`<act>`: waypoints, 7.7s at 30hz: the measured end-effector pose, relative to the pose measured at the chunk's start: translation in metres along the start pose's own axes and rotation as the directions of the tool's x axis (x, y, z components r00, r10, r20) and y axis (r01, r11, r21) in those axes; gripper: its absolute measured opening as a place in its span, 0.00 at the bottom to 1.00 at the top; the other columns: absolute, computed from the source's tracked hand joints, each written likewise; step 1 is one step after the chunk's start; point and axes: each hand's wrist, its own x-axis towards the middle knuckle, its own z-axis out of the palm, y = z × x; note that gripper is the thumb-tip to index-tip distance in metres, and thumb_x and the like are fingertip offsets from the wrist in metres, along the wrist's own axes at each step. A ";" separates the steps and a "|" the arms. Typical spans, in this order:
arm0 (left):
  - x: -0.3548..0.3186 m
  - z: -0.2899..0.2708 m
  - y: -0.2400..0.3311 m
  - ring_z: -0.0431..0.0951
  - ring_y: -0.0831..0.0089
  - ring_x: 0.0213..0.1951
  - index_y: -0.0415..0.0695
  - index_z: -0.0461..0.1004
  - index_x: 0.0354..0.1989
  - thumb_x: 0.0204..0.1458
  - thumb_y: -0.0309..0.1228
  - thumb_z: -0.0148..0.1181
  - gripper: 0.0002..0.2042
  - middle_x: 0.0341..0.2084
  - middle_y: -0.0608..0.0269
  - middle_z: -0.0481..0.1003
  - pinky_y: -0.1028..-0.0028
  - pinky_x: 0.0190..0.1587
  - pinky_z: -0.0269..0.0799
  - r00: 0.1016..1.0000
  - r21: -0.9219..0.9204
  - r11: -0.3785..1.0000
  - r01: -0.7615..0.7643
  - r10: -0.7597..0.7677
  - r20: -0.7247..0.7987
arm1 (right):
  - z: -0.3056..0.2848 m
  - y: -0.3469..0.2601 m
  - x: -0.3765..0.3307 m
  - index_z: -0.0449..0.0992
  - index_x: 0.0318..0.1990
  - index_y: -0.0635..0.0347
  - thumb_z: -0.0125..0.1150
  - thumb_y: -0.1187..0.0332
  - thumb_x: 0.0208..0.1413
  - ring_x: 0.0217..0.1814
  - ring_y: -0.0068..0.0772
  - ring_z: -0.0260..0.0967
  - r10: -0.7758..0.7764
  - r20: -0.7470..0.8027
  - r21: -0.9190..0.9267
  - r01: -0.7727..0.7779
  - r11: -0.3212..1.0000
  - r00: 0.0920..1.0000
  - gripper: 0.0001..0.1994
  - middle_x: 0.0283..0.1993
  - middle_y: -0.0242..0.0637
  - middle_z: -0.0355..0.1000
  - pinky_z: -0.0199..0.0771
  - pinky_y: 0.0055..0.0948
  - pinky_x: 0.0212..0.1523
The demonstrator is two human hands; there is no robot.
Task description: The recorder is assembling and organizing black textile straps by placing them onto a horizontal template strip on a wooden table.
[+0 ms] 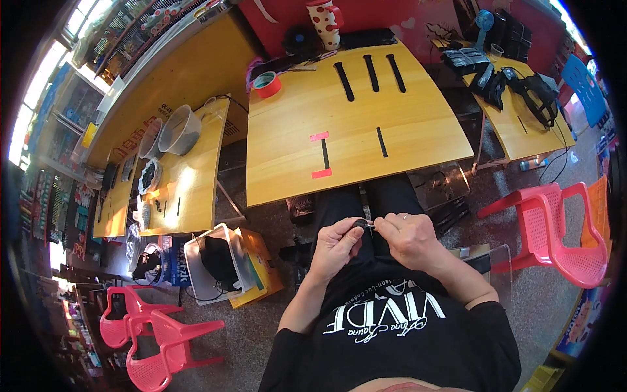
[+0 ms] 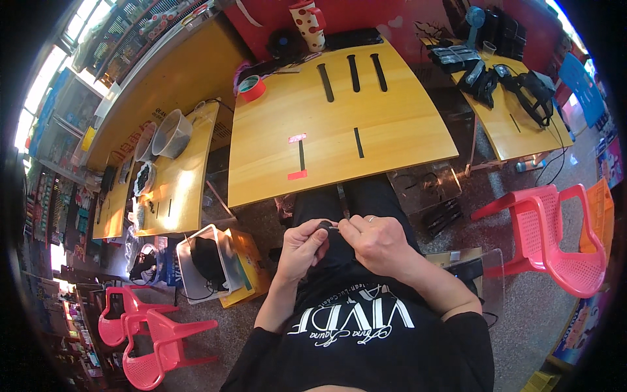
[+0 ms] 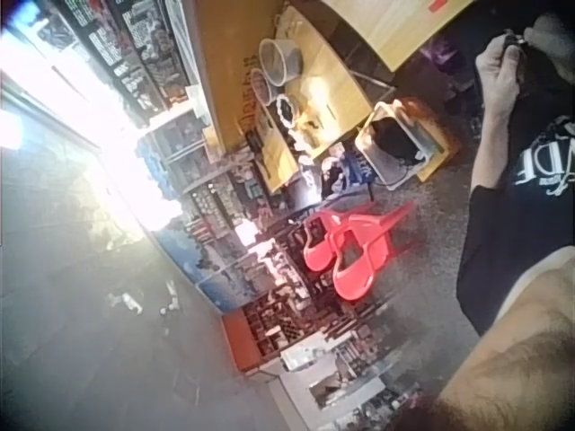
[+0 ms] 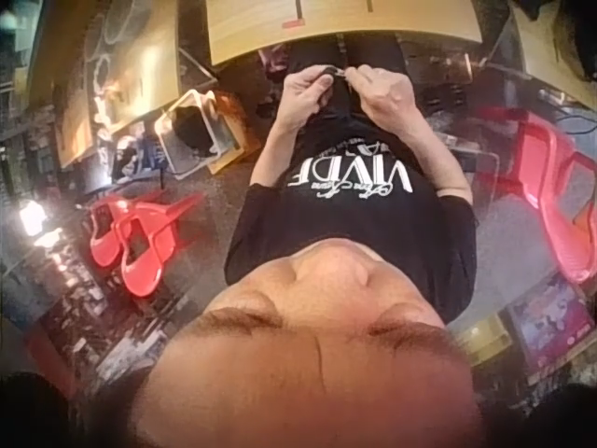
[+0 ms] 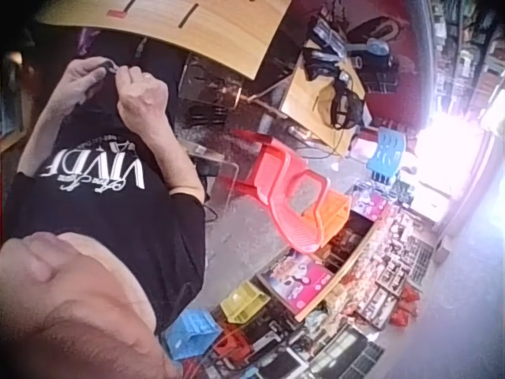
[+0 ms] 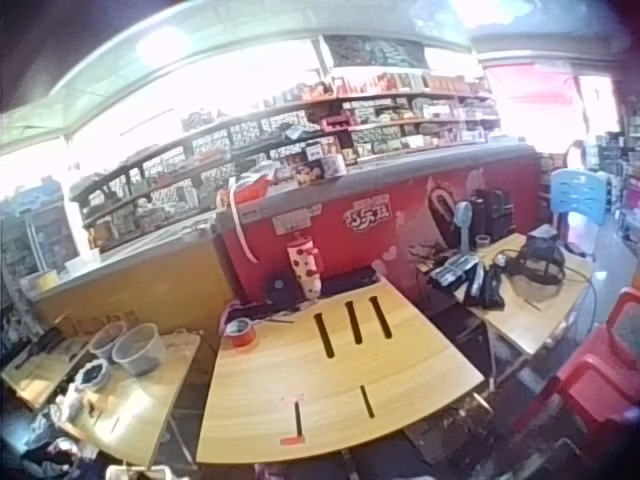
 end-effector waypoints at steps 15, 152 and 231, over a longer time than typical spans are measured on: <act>0.007 0.012 -0.003 0.76 0.53 0.23 0.40 0.75 0.44 0.52 0.20 0.57 0.11 0.24 0.48 0.77 0.65 0.27 0.72 0.872 0.851 0.444 -0.279 0.488 0.031 | 0.014 -0.004 0.006 0.71 0.25 0.61 0.55 0.67 0.41 0.20 0.25 0.63 -0.182 0.084 -0.504 0.199 0.841 0.980 0.07 0.20 0.31 0.61 0.59 0.24 0.15; 0.015 0.023 0.004 0.70 0.79 0.18 0.41 0.70 0.54 0.65 0.37 0.46 0.16 0.21 0.63 0.73 0.81 0.21 0.67 0.998 -0.254 0.966 -0.047 0.056 0.026 | -0.003 -0.005 0.004 0.74 0.36 0.61 0.60 0.76 0.52 0.26 0.42 0.71 0.252 -0.210 0.267 -0.193 0.944 0.945 0.05 0.26 0.40 0.67 0.67 0.34 0.24; 0.019 0.003 -0.042 0.74 0.79 0.31 0.37 0.76 0.44 0.62 0.32 0.52 0.11 0.33 0.65 0.78 0.80 0.33 0.67 0.996 -0.424 0.901 0.092 -0.080 0.045 | 0.021 0.020 0.010 0.69 0.23 0.54 0.61 0.63 0.50 0.23 0.32 0.68 -0.100 0.013 -0.232 0.100 0.968 0.995 0.10 0.21 0.33 0.63 0.64 0.30 0.21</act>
